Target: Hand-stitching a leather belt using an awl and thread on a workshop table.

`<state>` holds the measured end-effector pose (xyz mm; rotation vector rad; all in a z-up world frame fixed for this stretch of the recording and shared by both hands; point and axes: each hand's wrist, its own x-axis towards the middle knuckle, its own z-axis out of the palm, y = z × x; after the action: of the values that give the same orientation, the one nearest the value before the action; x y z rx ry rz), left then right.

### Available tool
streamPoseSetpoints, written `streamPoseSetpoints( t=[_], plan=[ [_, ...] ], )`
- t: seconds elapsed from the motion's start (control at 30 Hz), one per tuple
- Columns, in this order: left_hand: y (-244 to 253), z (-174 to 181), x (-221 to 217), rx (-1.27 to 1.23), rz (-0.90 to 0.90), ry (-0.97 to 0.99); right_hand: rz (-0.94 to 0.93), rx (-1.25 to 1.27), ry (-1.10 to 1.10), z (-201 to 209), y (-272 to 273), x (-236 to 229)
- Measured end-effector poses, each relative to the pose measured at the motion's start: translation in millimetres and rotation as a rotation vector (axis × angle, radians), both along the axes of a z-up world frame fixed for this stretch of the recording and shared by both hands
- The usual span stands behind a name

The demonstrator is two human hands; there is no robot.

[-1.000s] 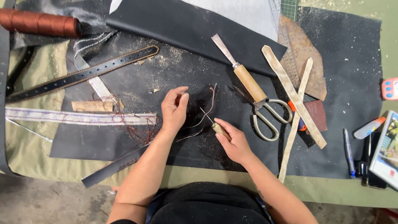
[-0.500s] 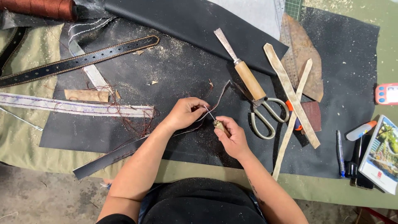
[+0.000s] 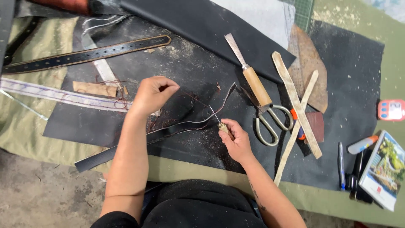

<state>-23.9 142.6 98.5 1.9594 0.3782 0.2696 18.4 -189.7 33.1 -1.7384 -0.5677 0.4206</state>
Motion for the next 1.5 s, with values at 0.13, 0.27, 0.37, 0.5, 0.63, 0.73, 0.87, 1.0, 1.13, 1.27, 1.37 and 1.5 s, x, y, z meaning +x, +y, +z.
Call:
streamPoseSetpoints(
  t=[0.13, 0.27, 0.37, 0.5, 0.63, 0.73, 0.87, 1.0, 1.13, 1.27, 1.37, 1.5],
  plan=[
    [25, 15, -29, 0.154, 0.115, 0.040, 0.010, -0.024, -0.008, -5, -2, 0],
    [58, 9, -67, 0.309, 0.192, 0.105, 0.009, -0.013, -0.008, -6, -3, -1],
    [82, -2, -99, 0.431, 0.254, 0.133, 0.007, -0.014, -0.016, 0, -2, -3],
    [105, 23, -134, 0.497, 0.329, 0.290, -0.009, -0.129, 0.016, 19, 2, -6],
    [165, 43, -193, 0.662, 0.530, 0.371, -0.027, -0.238, 0.056, 25, 2, -7],
    [219, 29, -235, 0.674, 0.579, -0.011, -0.047, -0.239, 0.043, 25, 4, -8],
    [131, 79, -183, 0.842, 0.498, -0.114, -0.060, -0.272, 0.052, 30, 7, -8],
    [-2, 45, -87, 0.310, 0.178, 0.091, -0.037, -0.154, 0.000, 13, 2, -7],
    [-87, -28, -15, 0.197, -0.149, -0.074, -0.044, 0.000, -0.012, 6, -3, -5],
    [-114, -17, 6, -0.052, -0.245, 0.090, -0.035, 0.015, 0.022, 11, -5, -6],
    [-108, -16, 10, -0.134, -0.201, 0.143, -0.006, 0.011, 0.045, 12, -3, -4],
    [-105, -18, 11, -0.096, -0.176, 0.224, 0.005, 0.020, 0.031, 8, -1, -2]
  ],
)
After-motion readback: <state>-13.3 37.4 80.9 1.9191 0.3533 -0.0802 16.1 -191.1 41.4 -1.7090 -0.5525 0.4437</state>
